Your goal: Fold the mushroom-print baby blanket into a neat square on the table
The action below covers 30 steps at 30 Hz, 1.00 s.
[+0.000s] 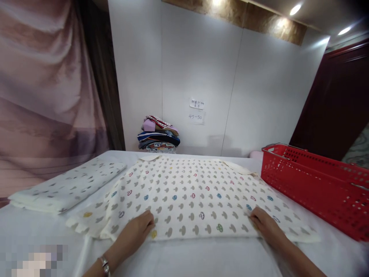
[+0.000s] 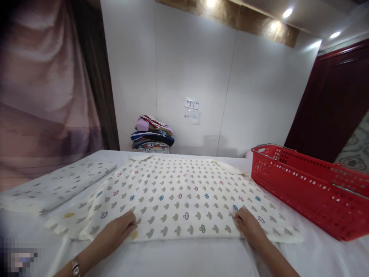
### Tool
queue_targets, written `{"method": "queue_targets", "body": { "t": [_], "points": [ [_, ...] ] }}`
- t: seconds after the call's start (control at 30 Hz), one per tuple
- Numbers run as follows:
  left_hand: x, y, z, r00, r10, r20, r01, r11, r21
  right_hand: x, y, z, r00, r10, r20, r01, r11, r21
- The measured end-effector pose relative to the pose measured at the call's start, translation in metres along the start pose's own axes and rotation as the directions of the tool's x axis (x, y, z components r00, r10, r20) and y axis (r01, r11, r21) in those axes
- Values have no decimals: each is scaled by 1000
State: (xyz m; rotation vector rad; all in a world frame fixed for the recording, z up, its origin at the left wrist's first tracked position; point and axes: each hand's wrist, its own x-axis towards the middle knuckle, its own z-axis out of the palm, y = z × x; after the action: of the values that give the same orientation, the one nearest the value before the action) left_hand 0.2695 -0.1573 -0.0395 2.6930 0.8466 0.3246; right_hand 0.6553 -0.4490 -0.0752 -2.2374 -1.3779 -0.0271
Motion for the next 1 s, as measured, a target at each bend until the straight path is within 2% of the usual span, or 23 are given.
{"method": "queue_targets", "body": {
  "t": [0.13, 0.23, 0.3, 0.43, 0.53, 0.67, 0.83, 0.93, 1.0],
  "points": [
    [3, 0, -24, 999, -3, -42, 2, 1000, -16, -7, 1, -23, 994, -5, -110, 10, 999, 41],
    [1, 1, -35, 999, -10, -44, 10, 1000, -2, -15, 2, -30, 992, -6, -125, 15, 998, 65],
    [-2, 2, -33, 1000, -17, -5, 17, 1000, -4, -20, 2, -26, 996, 3, -88, 5, 997, 83],
    [-4, 3, -16, 996, 12, 85, -8, 999, -48, -25, 3, -8, 997, 55, -46, -50, 993, 109],
    [-2, 4, -6, 994, -3, 107, 7, 999, -33, -25, 3, 2, 996, 89, -32, -84, 987, 135],
    [3, 4, -6, 991, -41, 128, 40, 999, 10, -22, 3, 4, 995, 100, -29, -93, 979, 179],
    [8, 5, -22, 985, -78, 151, 87, 995, -51, -15, 3, -6, 983, 87, -163, -51, 976, 212],
    [11, 9, -38, 992, -63, 110, 71, 995, -70, -13, 1, -14, 985, 60, -159, -27, 978, 206],
    [10, 12, -48, 997, -50, 55, 54, 996, -76, -14, -1, -17, 974, 68, -214, -24, 979, 203]
  ]
}}
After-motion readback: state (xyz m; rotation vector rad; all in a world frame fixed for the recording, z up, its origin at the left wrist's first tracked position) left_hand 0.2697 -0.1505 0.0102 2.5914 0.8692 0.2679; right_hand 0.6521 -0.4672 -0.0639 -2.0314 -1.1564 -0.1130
